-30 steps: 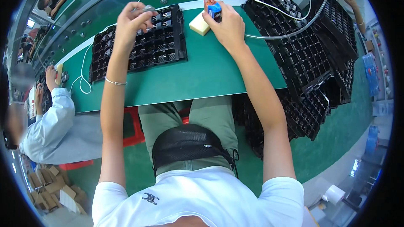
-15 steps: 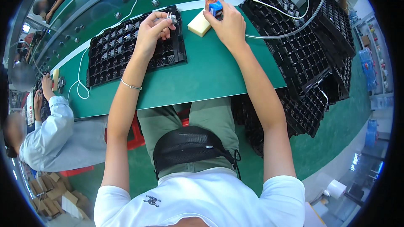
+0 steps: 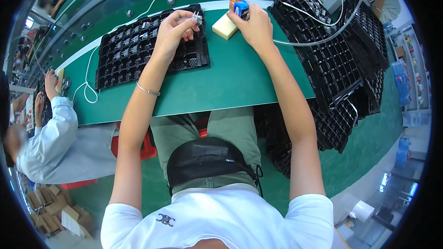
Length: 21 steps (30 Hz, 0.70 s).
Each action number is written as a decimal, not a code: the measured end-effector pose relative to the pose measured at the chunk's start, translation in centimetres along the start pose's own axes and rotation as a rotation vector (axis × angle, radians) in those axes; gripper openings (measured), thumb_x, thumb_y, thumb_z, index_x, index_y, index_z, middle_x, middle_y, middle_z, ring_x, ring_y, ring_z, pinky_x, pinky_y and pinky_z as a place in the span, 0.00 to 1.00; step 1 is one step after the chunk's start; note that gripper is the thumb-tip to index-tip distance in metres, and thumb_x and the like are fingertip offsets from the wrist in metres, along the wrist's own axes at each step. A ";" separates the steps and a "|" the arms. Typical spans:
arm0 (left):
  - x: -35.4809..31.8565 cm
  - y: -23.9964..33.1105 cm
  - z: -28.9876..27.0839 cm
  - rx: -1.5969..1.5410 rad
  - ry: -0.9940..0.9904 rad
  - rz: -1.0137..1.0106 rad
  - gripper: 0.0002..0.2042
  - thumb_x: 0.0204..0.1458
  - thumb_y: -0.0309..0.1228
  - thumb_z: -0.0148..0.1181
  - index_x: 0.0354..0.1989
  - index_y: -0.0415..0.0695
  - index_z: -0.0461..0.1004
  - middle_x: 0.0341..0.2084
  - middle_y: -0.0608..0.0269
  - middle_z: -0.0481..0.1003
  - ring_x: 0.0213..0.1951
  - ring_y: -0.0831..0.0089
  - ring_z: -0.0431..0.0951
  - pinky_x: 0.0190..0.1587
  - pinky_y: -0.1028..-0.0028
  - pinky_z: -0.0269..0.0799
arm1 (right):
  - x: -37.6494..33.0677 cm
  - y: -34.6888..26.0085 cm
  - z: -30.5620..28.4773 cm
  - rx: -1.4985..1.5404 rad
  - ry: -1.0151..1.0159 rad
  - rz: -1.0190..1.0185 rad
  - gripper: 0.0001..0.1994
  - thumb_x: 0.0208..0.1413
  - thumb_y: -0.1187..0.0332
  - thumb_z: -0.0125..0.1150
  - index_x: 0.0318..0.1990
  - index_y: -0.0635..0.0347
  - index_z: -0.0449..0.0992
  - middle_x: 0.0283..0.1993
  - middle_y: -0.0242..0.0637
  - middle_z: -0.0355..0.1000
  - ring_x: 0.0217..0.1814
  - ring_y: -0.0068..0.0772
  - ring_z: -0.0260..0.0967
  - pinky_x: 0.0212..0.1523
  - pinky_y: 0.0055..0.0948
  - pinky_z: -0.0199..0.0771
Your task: Cleaning and wiping small electronic components on a sponge pad before placing them into a tray.
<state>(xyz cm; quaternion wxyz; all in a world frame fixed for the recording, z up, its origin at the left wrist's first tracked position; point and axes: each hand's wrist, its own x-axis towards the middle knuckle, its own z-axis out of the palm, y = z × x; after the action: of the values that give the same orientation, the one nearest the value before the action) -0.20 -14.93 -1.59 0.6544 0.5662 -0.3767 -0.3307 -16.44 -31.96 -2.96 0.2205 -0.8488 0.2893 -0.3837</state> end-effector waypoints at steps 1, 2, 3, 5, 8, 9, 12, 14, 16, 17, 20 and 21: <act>0.0 0.0 0.0 0.012 0.008 -0.010 0.12 0.54 0.31 0.61 0.42 0.36 0.72 0.25 0.60 0.77 0.22 0.82 0.70 0.25 0.83 0.63 | -0.1 0.0 0.0 -0.003 0.003 0.001 0.24 0.46 0.50 0.69 0.35 0.68 0.77 0.24 0.37 0.71 0.24 0.26 0.65 0.27 0.28 0.65; 0.0 -0.1 0.0 0.011 0.005 -0.007 0.12 0.54 0.31 0.61 0.42 0.36 0.72 0.25 0.60 0.77 0.22 0.82 0.70 0.25 0.83 0.63 | -0.2 -0.1 0.0 -0.034 0.003 0.007 0.24 0.46 0.50 0.69 0.34 0.68 0.76 0.24 0.38 0.71 0.23 0.27 0.65 0.27 0.28 0.65; 0.0 -0.2 -0.1 0.008 0.017 0.005 0.13 0.53 0.32 0.63 0.42 0.36 0.73 0.25 0.61 0.77 0.21 0.83 0.70 0.24 0.83 0.62 | -0.2 -0.2 0.0 -0.065 0.004 0.014 0.24 0.46 0.50 0.69 0.33 0.68 0.76 0.24 0.38 0.71 0.23 0.27 0.65 0.27 0.29 0.65; 0.0 -0.3 0.0 -0.013 0.028 0.013 0.14 0.51 0.33 0.64 0.41 0.36 0.73 0.25 0.62 0.78 0.20 0.84 0.70 0.22 0.84 0.61 | -0.2 -0.3 0.1 -0.054 0.013 0.012 0.24 0.46 0.50 0.69 0.33 0.68 0.76 0.24 0.39 0.71 0.23 0.28 0.65 0.27 0.29 0.65; -0.1 -0.4 0.0 0.002 0.033 0.017 0.14 0.51 0.33 0.64 0.41 0.36 0.74 0.25 0.62 0.78 0.20 0.84 0.70 0.22 0.85 0.61 | -0.3 -0.5 -0.2 -0.039 -0.028 0.056 0.25 0.46 0.49 0.68 0.35 0.67 0.77 0.28 0.43 0.72 0.29 0.37 0.70 0.32 0.35 0.69; -0.1 -0.5 0.0 0.002 0.033 0.019 0.14 0.51 0.33 0.64 0.41 0.36 0.74 0.25 0.62 0.78 0.20 0.84 0.70 0.22 0.85 0.61 | -0.2 -0.6 -0.3 -0.037 -0.078 0.102 0.26 0.47 0.48 0.67 0.38 0.66 0.77 0.33 0.46 0.74 0.35 0.47 0.74 0.38 0.40 0.73; -0.1 -0.5 0.0 -0.001 0.024 0.015 0.14 0.51 0.33 0.64 0.41 0.36 0.74 0.24 0.63 0.78 0.20 0.84 0.70 0.22 0.85 0.62 | -0.3 -0.1 0.2 -0.028 0.033 0.000 0.24 0.46 0.50 0.69 0.33 0.68 0.76 0.24 0.39 0.71 0.23 0.28 0.66 0.27 0.29 0.66; -0.1 -0.5 0.0 0.005 0.020 0.024 0.14 0.51 0.33 0.64 0.41 0.36 0.74 0.24 0.63 0.78 0.20 0.84 0.70 0.22 0.84 0.62 | -0.3 0.1 0.2 -0.034 0.026 0.002 0.24 0.46 0.50 0.69 0.33 0.67 0.76 0.24 0.39 0.71 0.24 0.28 0.66 0.28 0.29 0.66; -0.1 -0.4 0.0 -0.002 0.018 0.021 0.14 0.51 0.33 0.64 0.41 0.36 0.74 0.24 0.63 0.78 0.20 0.84 0.71 0.22 0.84 0.62 | -0.3 0.1 0.2 -0.040 0.019 0.004 0.24 0.46 0.51 0.69 0.33 0.67 0.76 0.24 0.39 0.71 0.24 0.28 0.66 0.28 0.29 0.67; -0.1 -0.4 0.0 -0.008 0.016 0.019 0.14 0.51 0.33 0.64 0.41 0.36 0.74 0.24 0.63 0.78 0.20 0.84 0.71 0.23 0.84 0.62 | -0.4 -0.1 0.3 -0.037 0.029 -0.001 0.24 0.46 0.51 0.69 0.33 0.67 0.76 0.24 0.39 0.71 0.24 0.28 0.66 0.28 0.29 0.67; -0.1 -0.5 0.0 -0.008 0.021 0.019 0.14 0.51 0.32 0.64 0.41 0.36 0.74 0.24 0.63 0.78 0.20 0.84 0.70 0.23 0.84 0.62 | -0.3 -0.1 0.3 -0.055 0.042 0.016 0.23 0.46 0.51 0.69 0.33 0.67 0.76 0.24 0.39 0.71 0.24 0.28 0.66 0.28 0.29 0.67; 0.0 -0.4 0.0 -0.008 0.022 0.018 0.14 0.51 0.32 0.64 0.41 0.36 0.74 0.24 0.63 0.78 0.20 0.84 0.70 0.23 0.84 0.62 | -0.2 -0.1 0.2 -0.077 0.047 0.040 0.23 0.46 0.51 0.69 0.33 0.67 0.76 0.24 0.38 0.71 0.23 0.28 0.66 0.28 0.28 0.67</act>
<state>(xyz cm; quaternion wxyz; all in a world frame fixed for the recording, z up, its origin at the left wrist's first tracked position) -0.21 -14.96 -1.97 0.6636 0.5639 -0.3731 -0.3200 -16.35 -31.75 -3.16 0.1886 -0.8415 0.3258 -0.3874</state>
